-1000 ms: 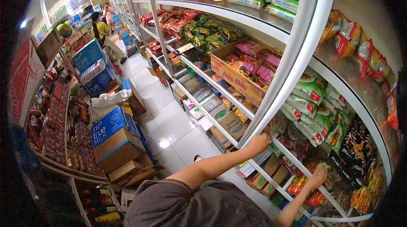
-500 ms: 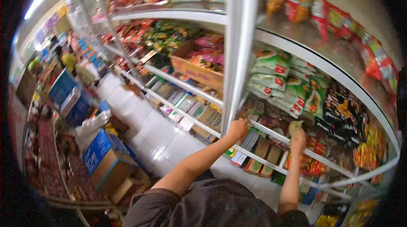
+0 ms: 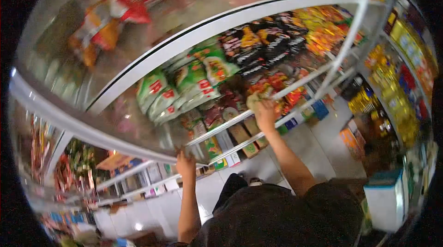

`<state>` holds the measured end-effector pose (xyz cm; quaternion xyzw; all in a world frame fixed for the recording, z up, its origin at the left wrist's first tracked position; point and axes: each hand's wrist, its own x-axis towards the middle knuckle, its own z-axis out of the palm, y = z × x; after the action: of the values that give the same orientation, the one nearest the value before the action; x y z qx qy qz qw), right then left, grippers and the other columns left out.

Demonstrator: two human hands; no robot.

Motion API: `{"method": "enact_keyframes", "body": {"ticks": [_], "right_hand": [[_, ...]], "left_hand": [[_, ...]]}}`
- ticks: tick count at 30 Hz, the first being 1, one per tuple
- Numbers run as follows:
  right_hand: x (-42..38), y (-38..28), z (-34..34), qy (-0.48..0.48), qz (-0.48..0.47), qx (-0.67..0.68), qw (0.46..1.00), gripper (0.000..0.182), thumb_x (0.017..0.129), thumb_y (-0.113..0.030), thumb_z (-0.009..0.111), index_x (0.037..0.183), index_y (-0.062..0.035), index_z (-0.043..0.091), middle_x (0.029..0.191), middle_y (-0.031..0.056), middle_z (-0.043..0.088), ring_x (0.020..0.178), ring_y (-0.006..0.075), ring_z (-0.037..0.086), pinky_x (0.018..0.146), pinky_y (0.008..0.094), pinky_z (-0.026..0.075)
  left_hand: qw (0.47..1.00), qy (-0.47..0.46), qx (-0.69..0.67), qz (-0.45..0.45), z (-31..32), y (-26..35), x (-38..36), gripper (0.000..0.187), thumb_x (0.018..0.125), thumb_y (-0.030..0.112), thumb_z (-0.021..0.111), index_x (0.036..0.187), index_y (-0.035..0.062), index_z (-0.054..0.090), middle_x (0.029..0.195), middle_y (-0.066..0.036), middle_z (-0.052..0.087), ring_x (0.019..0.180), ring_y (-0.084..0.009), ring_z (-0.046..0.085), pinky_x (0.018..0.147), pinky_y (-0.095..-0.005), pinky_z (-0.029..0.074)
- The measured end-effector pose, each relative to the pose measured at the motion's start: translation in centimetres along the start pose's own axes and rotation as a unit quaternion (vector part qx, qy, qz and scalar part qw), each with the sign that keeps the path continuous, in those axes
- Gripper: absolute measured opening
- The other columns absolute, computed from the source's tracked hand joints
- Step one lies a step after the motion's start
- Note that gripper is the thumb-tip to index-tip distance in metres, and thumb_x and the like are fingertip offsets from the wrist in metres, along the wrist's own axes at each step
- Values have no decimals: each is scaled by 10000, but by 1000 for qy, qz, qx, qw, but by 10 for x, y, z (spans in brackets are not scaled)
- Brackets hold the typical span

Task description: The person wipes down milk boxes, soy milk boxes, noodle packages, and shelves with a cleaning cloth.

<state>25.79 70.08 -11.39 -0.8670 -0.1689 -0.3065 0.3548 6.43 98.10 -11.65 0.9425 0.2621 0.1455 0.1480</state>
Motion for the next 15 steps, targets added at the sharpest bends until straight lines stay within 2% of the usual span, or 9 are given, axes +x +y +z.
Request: {"method": "enact_keyframes", "body": {"ticks": [1, 2, 4, 6, 8, 10, 12, 13, 15], "right_hand": [[-6, 0, -2, -53, 47, 45, 996, 262, 675, -32, 574, 937, -40, 568, 1001, 159, 552, 1012, 363, 467, 905, 449, 351], [-15, 5, -1, -28, 28, 48, 998, 269, 662, -8, 566, 927, -47, 579, 1015, 148, 553, 1022, 358, 463, 880, 417, 385], [-23, 4, -16, -73, 48, 77, 993, 272, 689, -14, 581, 959, -48, 588, 1032, 150, 565, 1008, 319, 506, 855, 397, 415], [-27, -11, -50, -253, 260, 247, 899, 266, 757, -88, 592, 1019, -41, 583, 1047, 157, 575, 966, 271, 557, 832, 373, 436], [-76, 25, -36, -292, 182, 228, 911, 266, 817, -177, 581, 1043, -37, 583, 1029, 153, 595, 910, 248, 589, 798, 350, 452], [-116, 25, -44, -298, 202, 142, 922, 296, 833, -213, 570, 1070, -36, 570, 1027, 147, 599, 914, 261, 587, 791, 333, 454], [-137, 14, -68, -370, 321, 123, 863, 353, 835, -232, 582, 1133, -52, 522, 1032, 132, 602, 909, 244, 584, 782, 311, 453], [-159, 18, -63, -358, 332, 119, 865, 353, 835, -232, 582, 1133, -52, 522, 1032, 132, 602, 909, 244, 584, 782, 311, 453], [-204, 42, -43, -266, 401, 238, 844, 404, 840, -238, 585, 1190, -78, 462, 1042, 121, 593, 918, 203, 573, 789, 300, 450]], "left_hand": [[995, 58, -67, 35, 15, -15, -7, 526, 720, 118, 610, 1220, 72, 456, 1154, -232, 500, 781, -326, 586, 625, -382, 479], [982, 114, -138, 67, 28, -26, -12, 540, 703, 80, 609, 1219, 65, 452, 1126, -245, 505, 749, -342, 577, 603, -381, 476], [983, 85, -155, 46, 39, -21, -29, 577, 712, 20, 566, 1266, 71, 413, 1223, -239, 443, 742, -319, 560, 602, -344, 469], [951, 96, -250, 156, 48, -3, -41, 571, 722, 8, 540, 1272, 81, 407, 1222, -220, 454, 709, -298, 557, 601, -323, 466], [945, -98, -262, 170, 41, 19, -49, 456, 755, 28, 523, 1207, 75, 478, 1120, -206, 536, 718, -275, 580, 608, -314, 472], [917, -273, -212, 197, 97, 2, -43, 314, 791, 79, 521, 1102, 64, 562, 971, -184, 604, 727, -264, 607, 608, -328, 477], [873, -357, -287, 167, 81, 50, -37, 224, 815, 150, 531, 1005, 64, 614, 844, -173, 625, 744, -283, 620, 633, -352, 477], [874, -362, -240, 216, 85, 62, -32, 228, 824, 202, 545, 1005, 81, 614, 834, -174, 626, 728, -303, 618, 648, -368, 478], [827, -403, -288, 268, 111, 74, -22, 249, 835, 223, 542, 1039, 95, 604, 813, -167, 632, 735, -293, 618, 657, -364, 482]]}}
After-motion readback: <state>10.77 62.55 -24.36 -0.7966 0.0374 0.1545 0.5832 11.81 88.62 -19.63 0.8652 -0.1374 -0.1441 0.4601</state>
